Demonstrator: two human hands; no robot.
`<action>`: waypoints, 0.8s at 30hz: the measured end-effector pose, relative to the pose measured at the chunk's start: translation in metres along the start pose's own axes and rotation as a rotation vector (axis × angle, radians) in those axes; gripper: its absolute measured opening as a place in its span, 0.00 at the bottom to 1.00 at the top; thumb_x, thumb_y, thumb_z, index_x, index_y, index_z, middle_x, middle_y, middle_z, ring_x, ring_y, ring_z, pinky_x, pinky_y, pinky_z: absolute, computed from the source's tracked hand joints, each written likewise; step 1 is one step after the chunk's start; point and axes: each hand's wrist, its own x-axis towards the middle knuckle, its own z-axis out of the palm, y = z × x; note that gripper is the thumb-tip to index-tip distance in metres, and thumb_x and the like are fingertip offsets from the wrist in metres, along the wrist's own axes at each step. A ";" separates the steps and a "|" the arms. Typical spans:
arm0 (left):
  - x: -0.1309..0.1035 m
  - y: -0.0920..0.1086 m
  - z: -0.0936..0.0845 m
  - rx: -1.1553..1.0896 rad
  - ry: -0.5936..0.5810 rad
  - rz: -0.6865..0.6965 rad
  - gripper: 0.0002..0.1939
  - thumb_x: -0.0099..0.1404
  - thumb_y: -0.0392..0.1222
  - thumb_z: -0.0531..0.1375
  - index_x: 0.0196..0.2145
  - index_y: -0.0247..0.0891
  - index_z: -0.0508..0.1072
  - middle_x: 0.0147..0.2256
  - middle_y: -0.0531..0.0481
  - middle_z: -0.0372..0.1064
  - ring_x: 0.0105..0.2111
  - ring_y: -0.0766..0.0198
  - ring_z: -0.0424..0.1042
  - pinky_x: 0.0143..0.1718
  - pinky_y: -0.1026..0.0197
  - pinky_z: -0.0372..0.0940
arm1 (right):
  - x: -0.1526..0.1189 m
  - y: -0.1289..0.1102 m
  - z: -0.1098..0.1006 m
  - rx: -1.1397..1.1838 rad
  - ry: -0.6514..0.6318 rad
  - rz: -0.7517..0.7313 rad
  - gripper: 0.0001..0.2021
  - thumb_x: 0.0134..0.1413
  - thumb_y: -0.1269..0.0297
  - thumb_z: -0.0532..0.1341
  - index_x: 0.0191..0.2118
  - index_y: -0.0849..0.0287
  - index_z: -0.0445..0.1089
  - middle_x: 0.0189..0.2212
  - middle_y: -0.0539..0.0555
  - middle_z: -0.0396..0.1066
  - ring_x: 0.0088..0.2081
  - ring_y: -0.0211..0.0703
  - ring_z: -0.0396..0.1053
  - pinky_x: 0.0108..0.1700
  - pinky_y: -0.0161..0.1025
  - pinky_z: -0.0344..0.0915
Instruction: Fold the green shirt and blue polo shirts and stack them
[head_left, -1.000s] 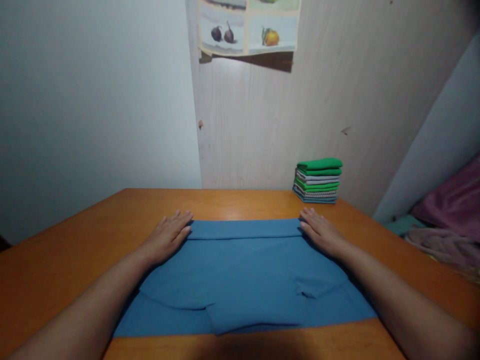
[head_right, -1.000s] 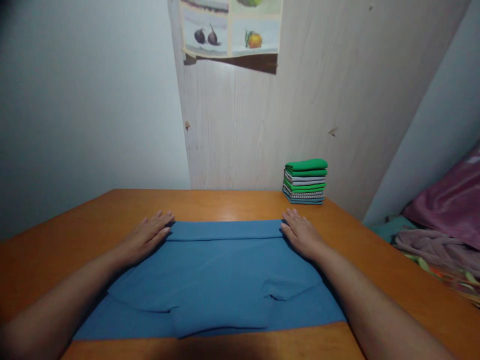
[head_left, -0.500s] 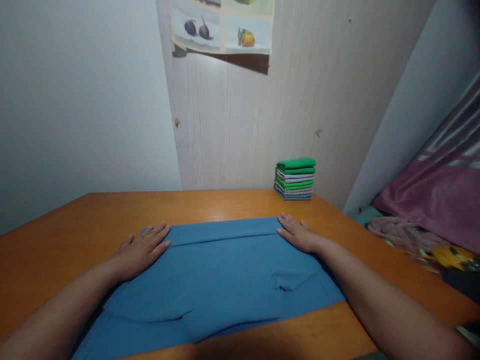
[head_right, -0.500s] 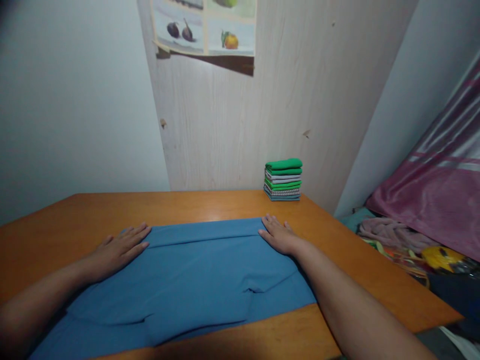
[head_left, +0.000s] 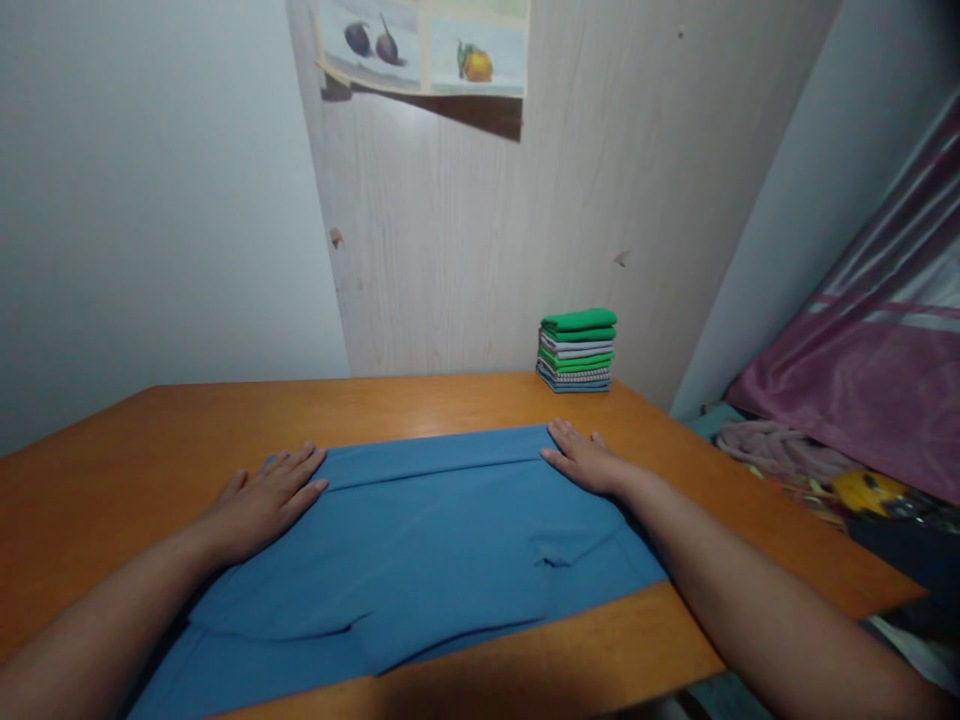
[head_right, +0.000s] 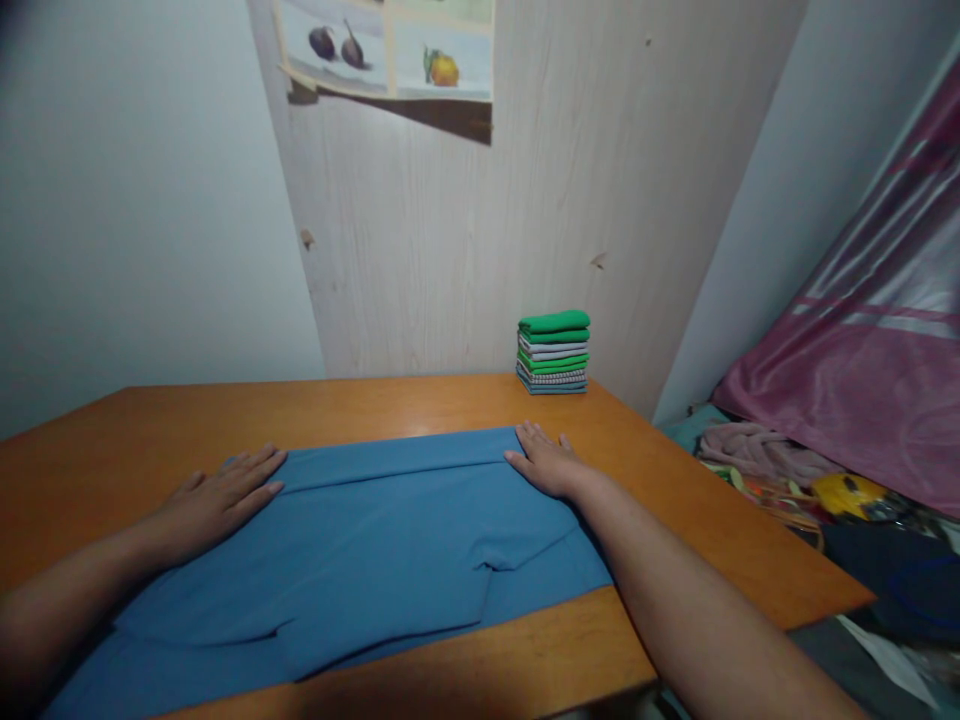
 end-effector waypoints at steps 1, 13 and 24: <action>0.000 0.000 0.000 0.000 -0.002 -0.005 0.36 0.70 0.62 0.41 0.71 0.47 0.48 0.71 0.48 0.40 0.70 0.40 0.42 0.64 0.27 0.43 | 0.000 0.000 0.000 -0.001 0.001 0.002 0.43 0.63 0.34 0.36 0.73 0.59 0.40 0.72 0.62 0.37 0.72 0.59 0.35 0.67 0.69 0.38; -0.006 0.007 -0.006 0.022 -0.028 -0.010 0.37 0.70 0.63 0.39 0.71 0.45 0.47 0.71 0.47 0.39 0.70 0.42 0.41 0.64 0.28 0.41 | 0.002 0.005 0.004 -0.003 0.017 0.011 0.42 0.63 0.34 0.38 0.73 0.57 0.41 0.73 0.61 0.37 0.72 0.60 0.36 0.66 0.70 0.38; -0.007 0.011 -0.010 0.048 0.082 0.041 0.35 0.70 0.60 0.44 0.69 0.43 0.58 0.69 0.43 0.49 0.69 0.40 0.46 0.65 0.27 0.38 | -0.002 0.000 0.000 -0.029 0.054 0.004 0.40 0.65 0.37 0.40 0.73 0.60 0.44 0.72 0.62 0.40 0.72 0.59 0.37 0.67 0.69 0.38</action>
